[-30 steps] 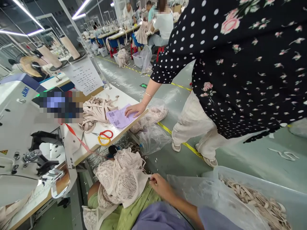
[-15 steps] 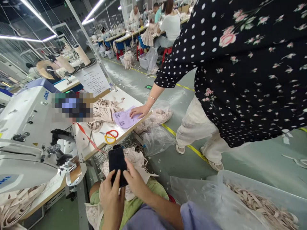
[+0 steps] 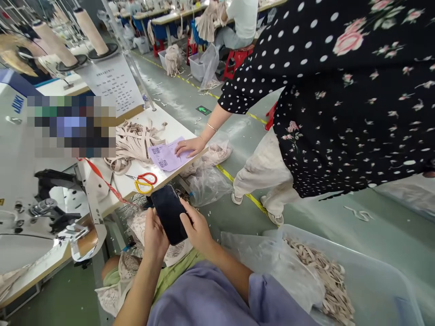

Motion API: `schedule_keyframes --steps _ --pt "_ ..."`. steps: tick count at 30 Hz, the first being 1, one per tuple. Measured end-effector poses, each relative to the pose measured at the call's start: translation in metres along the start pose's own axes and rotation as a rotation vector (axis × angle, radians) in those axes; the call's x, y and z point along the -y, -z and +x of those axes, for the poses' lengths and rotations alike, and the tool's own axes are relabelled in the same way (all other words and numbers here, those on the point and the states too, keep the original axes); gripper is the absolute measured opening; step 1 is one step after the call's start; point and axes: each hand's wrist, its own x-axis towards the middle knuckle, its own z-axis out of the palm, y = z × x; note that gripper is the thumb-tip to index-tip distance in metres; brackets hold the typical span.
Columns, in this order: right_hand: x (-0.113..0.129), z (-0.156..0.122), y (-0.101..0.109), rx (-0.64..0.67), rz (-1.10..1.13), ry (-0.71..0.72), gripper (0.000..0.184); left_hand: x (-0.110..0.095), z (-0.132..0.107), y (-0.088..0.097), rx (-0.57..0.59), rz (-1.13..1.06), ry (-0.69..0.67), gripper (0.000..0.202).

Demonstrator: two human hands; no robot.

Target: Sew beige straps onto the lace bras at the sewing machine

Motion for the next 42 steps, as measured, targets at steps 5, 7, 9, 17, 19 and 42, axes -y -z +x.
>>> schedule_keyframes --steps 5,7,9,17,19,42 --pt "-0.001 0.005 -0.005 0.025 0.047 -0.023 0.048 -0.006 0.002 -0.001 0.029 -0.015 -0.017 0.04" --pt "-0.002 0.006 -0.008 0.023 0.093 -0.041 0.048 -0.009 0.005 -0.002 0.002 -0.007 -0.01 0.04" --pt "-0.004 0.007 -0.011 0.015 0.147 -0.067 0.048 -0.012 0.007 -0.005 -0.035 -0.001 0.004 0.041" --pt "-0.001 0.013 -0.008 0.065 0.309 -0.179 0.058 -0.017 0.015 -0.012 -0.068 -0.001 0.021 0.035" --pt "0.001 0.014 -0.004 0.093 0.329 -0.204 0.064 -0.018 0.017 -0.013 -0.076 -0.002 0.006 0.033" --pt "0.008 0.015 0.01 0.286 0.465 -0.227 0.083 -0.018 0.022 -0.009 -0.021 0.039 -0.01 0.034"
